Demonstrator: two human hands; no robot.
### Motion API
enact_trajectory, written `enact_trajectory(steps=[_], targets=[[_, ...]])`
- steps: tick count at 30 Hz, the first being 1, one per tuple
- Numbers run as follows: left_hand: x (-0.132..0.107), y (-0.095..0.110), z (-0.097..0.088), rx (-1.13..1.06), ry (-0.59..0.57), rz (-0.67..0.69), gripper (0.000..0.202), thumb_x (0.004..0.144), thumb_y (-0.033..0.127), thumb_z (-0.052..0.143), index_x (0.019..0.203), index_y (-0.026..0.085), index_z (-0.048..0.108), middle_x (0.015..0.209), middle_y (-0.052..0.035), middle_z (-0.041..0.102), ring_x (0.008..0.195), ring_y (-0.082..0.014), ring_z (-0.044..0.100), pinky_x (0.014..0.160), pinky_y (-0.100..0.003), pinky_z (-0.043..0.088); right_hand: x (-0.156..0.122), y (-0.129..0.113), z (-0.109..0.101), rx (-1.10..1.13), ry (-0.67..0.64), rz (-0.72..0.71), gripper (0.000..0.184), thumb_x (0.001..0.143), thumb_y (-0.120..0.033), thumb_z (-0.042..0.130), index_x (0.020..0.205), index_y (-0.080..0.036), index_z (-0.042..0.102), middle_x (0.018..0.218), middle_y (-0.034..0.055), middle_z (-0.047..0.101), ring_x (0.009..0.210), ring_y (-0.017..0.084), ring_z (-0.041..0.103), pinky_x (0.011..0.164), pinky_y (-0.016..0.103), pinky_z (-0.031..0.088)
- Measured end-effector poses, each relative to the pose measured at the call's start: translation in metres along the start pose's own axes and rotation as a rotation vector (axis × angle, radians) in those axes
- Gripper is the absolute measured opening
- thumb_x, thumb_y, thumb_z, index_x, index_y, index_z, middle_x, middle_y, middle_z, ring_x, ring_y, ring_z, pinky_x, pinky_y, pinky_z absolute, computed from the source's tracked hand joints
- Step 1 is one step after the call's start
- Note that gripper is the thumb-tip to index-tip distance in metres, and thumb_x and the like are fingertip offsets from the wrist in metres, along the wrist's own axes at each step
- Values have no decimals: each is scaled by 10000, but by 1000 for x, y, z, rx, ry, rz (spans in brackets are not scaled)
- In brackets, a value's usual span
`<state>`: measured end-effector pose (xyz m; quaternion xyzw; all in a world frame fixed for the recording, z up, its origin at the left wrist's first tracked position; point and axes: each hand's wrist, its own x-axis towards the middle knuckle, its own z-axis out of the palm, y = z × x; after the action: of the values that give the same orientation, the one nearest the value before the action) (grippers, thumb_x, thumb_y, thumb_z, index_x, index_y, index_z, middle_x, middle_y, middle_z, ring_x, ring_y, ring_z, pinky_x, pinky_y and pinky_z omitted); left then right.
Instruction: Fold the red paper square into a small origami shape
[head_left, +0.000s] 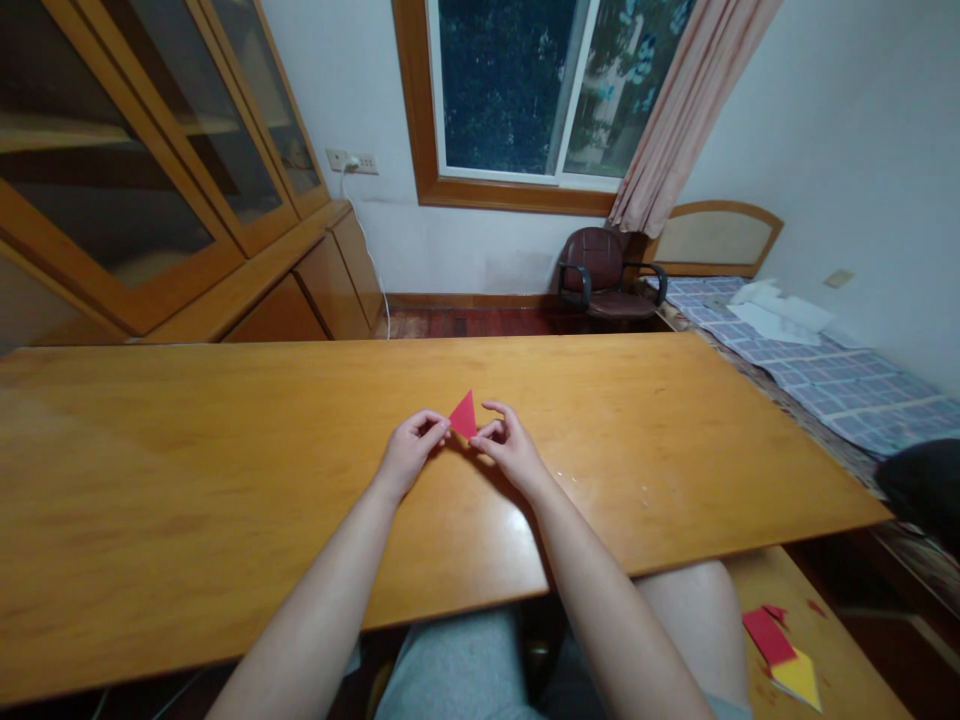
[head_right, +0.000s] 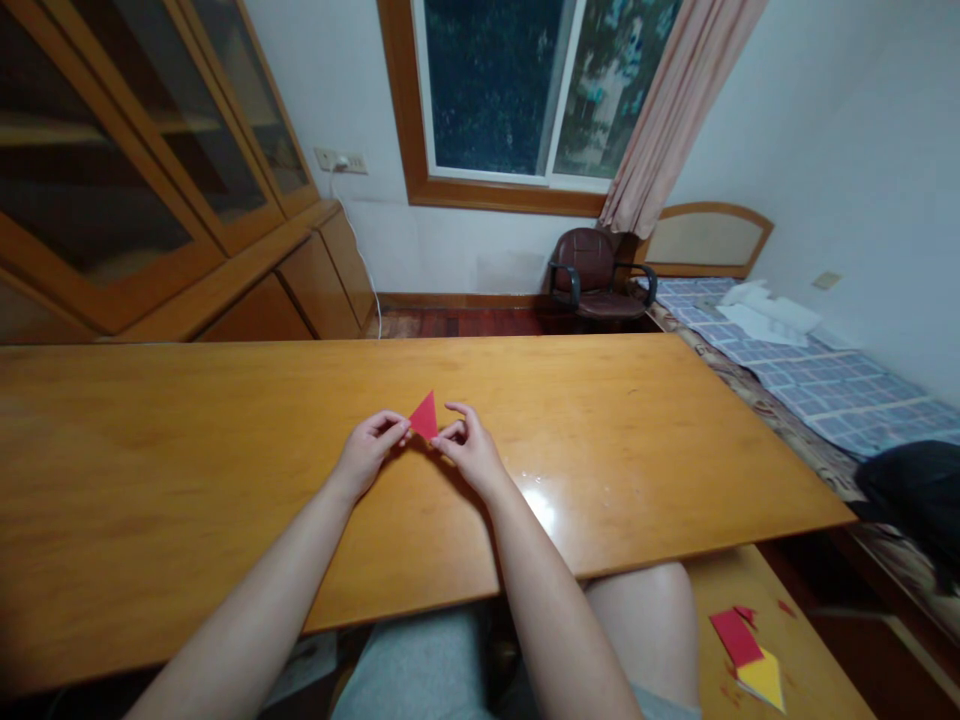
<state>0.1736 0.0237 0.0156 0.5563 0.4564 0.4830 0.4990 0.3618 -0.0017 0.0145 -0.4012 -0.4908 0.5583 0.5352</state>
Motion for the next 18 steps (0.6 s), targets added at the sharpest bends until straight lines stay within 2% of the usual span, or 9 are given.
enact_trajectory(steps=[4, 8, 13, 18], targets=[[-1, 3, 1, -13, 3, -12, 282, 750, 436, 723, 749, 164, 648, 649, 4, 606, 613, -127, 532, 603, -231, 412, 1, 4, -2, -20, -19, 9, 489, 744, -355, 761, 1165, -212, 560, 754, -8, 693, 712, 160, 660, 777, 325, 506], [-3, 6, 2, 15, -73, -13, 271, 744, 427, 723, 745, 164, 657, 683, -8, 636, 646, -139, 561, 634, -238, 432, 1, 6, -4, -99, -6, 1, 291, 785, -427, 718, 929, -178, 678, 804, 27, 699, 731, 154, 636, 757, 298, 491], [-5, 8, 3, 121, -139, 27, 229, 768, 391, 701, 741, 166, 666, 697, -11, 642, 659, -143, 565, 633, -239, 442, -1, -2, -3, -118, 1, 12, 280, 785, -453, 712, 821, -176, 693, 756, 17, 684, 699, 150, 600, 719, 283, 477], [-6, 9, 2, 61, -131, 17, 242, 763, 406, 702, 771, 165, 674, 708, -25, 654, 662, -154, 583, 625, -244, 460, 0, -6, -4, -51, 9, 19, 313, 756, -492, 730, 794, -183, 697, 736, 10, 678, 689, 150, 589, 701, 276, 484]])
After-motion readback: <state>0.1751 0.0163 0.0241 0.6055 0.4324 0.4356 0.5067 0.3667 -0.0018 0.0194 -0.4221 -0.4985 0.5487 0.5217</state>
